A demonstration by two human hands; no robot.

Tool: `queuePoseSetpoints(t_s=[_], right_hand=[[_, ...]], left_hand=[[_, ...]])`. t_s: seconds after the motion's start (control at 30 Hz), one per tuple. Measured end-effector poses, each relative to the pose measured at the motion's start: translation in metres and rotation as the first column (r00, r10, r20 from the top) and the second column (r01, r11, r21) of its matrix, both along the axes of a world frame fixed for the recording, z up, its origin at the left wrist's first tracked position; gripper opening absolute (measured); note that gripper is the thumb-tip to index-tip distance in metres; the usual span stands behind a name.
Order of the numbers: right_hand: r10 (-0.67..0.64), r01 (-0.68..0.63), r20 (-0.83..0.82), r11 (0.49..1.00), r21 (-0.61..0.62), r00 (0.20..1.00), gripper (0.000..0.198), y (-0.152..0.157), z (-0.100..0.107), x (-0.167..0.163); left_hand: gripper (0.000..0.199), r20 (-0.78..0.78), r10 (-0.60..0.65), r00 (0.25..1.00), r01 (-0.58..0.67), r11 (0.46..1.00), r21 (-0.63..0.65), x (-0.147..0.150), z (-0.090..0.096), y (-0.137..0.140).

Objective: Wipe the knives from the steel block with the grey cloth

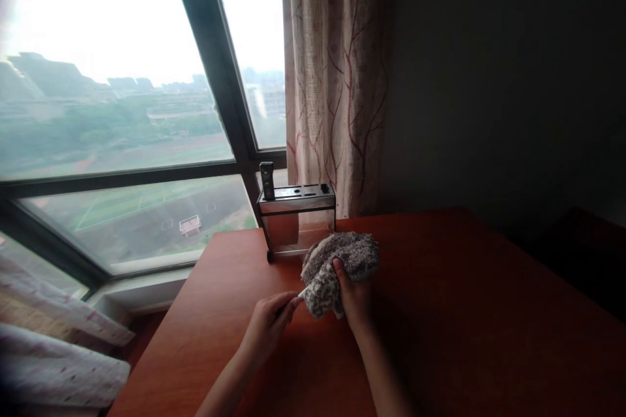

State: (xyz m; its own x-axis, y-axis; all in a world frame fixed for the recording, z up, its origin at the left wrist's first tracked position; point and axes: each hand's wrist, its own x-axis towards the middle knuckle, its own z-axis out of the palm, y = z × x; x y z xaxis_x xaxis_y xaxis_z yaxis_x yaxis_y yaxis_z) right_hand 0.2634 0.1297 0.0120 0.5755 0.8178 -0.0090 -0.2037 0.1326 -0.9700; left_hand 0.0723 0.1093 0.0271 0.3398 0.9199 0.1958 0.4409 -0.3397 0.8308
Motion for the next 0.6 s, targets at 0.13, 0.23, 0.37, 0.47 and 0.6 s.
queuePoseSetpoints(t_s=[0.13,0.23,0.37,0.47,0.6], right_hand=[[0.034,-0.034,-0.069,0.999,-0.003,0.997,0.050,0.002,-0.002,0.001],[0.183,-0.183,-0.345,0.983,0.031,0.921,0.050,0.002,-0.001,-0.001],[0.393,-0.348,-0.612,0.916,0.199,0.686,0.040,-0.005,0.005,0.001],[0.494,-0.370,-0.662,0.867,0.333,0.563,0.039,-0.011,0.008,0.008],[0.555,-0.378,-0.652,0.831,0.408,0.516,0.033,-0.013,0.004,0.016]], left_hand=[[0.035,0.059,0.033,0.998,-0.030,0.998,-0.055,-0.002,0.000,0.002],[0.035,0.111,0.034,0.993,-0.023,0.994,-0.104,-0.004,-0.001,0.003],[0.034,0.167,0.053,0.984,-0.032,0.991,-0.128,-0.004,-0.004,0.004],[0.034,0.179,0.089,0.980,-0.066,0.989,-0.134,-0.004,-0.006,0.005],[0.037,0.225,0.116,0.967,-0.079,0.983,-0.164,-0.006,-0.008,0.007]])
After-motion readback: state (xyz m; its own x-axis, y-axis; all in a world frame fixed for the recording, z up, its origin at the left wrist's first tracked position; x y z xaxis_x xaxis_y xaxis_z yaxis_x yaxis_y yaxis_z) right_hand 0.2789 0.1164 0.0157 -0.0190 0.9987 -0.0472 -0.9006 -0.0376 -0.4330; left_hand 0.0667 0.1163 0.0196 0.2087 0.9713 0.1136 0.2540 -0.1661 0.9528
